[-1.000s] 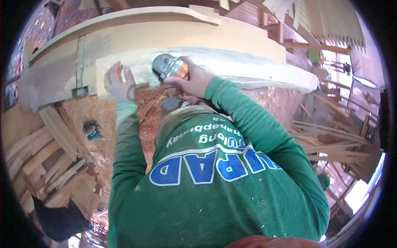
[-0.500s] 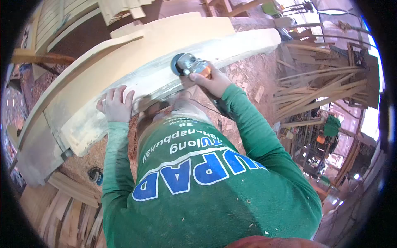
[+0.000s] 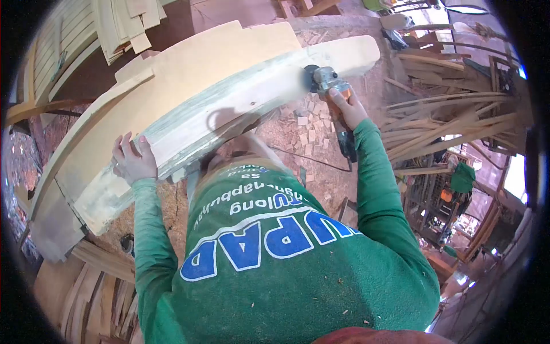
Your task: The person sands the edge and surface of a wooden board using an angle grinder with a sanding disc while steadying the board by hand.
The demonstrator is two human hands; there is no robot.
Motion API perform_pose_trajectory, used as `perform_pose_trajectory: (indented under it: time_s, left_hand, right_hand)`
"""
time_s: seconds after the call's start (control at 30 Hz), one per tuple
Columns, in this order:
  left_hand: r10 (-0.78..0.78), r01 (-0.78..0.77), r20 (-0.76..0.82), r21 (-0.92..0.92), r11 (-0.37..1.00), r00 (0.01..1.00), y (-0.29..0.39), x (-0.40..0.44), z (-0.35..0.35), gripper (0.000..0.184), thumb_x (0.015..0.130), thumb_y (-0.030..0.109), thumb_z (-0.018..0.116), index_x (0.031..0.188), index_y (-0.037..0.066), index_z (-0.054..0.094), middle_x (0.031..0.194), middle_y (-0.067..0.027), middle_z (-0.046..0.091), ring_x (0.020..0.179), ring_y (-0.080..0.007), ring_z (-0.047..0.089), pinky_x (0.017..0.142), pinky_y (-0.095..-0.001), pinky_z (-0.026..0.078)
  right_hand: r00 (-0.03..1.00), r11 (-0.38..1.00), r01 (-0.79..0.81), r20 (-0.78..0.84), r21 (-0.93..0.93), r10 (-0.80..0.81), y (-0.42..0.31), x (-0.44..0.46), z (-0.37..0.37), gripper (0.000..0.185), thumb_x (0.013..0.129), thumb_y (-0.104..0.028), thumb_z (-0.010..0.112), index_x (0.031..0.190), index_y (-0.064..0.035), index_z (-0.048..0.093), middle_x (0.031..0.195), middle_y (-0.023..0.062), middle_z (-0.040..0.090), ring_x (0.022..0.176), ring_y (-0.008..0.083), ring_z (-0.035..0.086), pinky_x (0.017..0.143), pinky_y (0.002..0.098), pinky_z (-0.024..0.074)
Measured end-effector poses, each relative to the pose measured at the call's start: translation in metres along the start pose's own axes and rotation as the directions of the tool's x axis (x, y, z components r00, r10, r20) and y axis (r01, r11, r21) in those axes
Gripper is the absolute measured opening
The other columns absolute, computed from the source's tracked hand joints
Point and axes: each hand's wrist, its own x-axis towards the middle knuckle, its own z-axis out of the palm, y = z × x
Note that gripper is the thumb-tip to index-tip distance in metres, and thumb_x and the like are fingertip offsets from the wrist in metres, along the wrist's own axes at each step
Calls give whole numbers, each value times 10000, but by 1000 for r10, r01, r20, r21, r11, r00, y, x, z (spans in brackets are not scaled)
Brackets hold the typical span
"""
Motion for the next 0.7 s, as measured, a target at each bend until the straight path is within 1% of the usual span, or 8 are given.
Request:
perform_pose_trajectory:
  time_s: [0.07,0.2,0.3,0.43,0.5,0.6,0.67,0.7]
  left_hand:
    - [-23,22,15,18,1000,1000,0,-1,0,462,980,491,667,1355,222,679,1495,-87,565,1395,-348,509,1167,-596,298]
    - [-48,47,23,25,999,999,-2,-1,2,458,986,498,658,1341,209,691,1490,-78,584,1378,-333,541,1170,-591,296]
    - [-34,33,8,62,998,999,-1,-2,0,456,990,510,644,1321,201,704,1451,-75,616,1347,-321,572,1166,-585,305]
    - [-5,4,16,79,997,1000,-6,1,2,454,991,523,631,1300,202,718,1411,-75,640,1346,-315,571,1151,-583,326]
    - [-28,23,28,145,989,999,0,0,-1,446,1000,509,629,1316,207,715,1412,-91,641,1352,-327,570,1159,-553,343]
    - [-46,39,34,174,984,998,6,0,-6,425,1001,493,632,1319,223,716,1409,-91,644,1355,-330,566,1154,-545,361]
    - [-56,49,37,164,985,998,9,0,-5,410,1000,483,635,1312,230,718,1400,-84,647,1354,-329,564,1145,-552,370]
    - [-65,59,35,160,985,997,11,1,-6,403,1000,478,636,1306,229,719,1394,-82,649,1353,-329,562,1141,-556,373]
  right_hand:
    - [999,999,-26,30,-30,27,-3,11,-16,780,965,-562,744,1493,-26,537,1322,127,683,1202,204,637,1054,336,488]
    - [992,998,41,118,-47,-35,-16,39,-33,836,955,-567,744,1524,-6,498,1361,156,664,1250,222,622,1096,352,469]
    - [990,977,82,130,-197,-57,-37,46,-44,834,958,-552,742,1530,0,489,1365,161,663,1254,225,624,1101,357,468]
    - [960,951,188,252,-247,-125,-32,63,-56,837,962,-536,741,1544,0,468,1349,163,671,1243,227,633,1089,357,478]
    - [938,926,261,298,-272,-177,-34,65,-50,835,966,-503,749,1557,1,442,1329,164,677,1234,220,638,1078,355,487]
    - [895,967,222,420,-124,-152,-52,56,-25,830,973,-432,763,1578,0,392,1309,166,679,1223,210,642,1068,356,496]
    - [872,973,137,488,-185,-30,-74,39,1,843,967,-379,787,1585,7,363,1311,166,673,1216,210,644,1063,347,503]
    - [855,970,207,506,-126,-116,-71,31,20,851,963,-382,793,1585,9,363,1311,168,675,1209,214,650,1058,347,509]
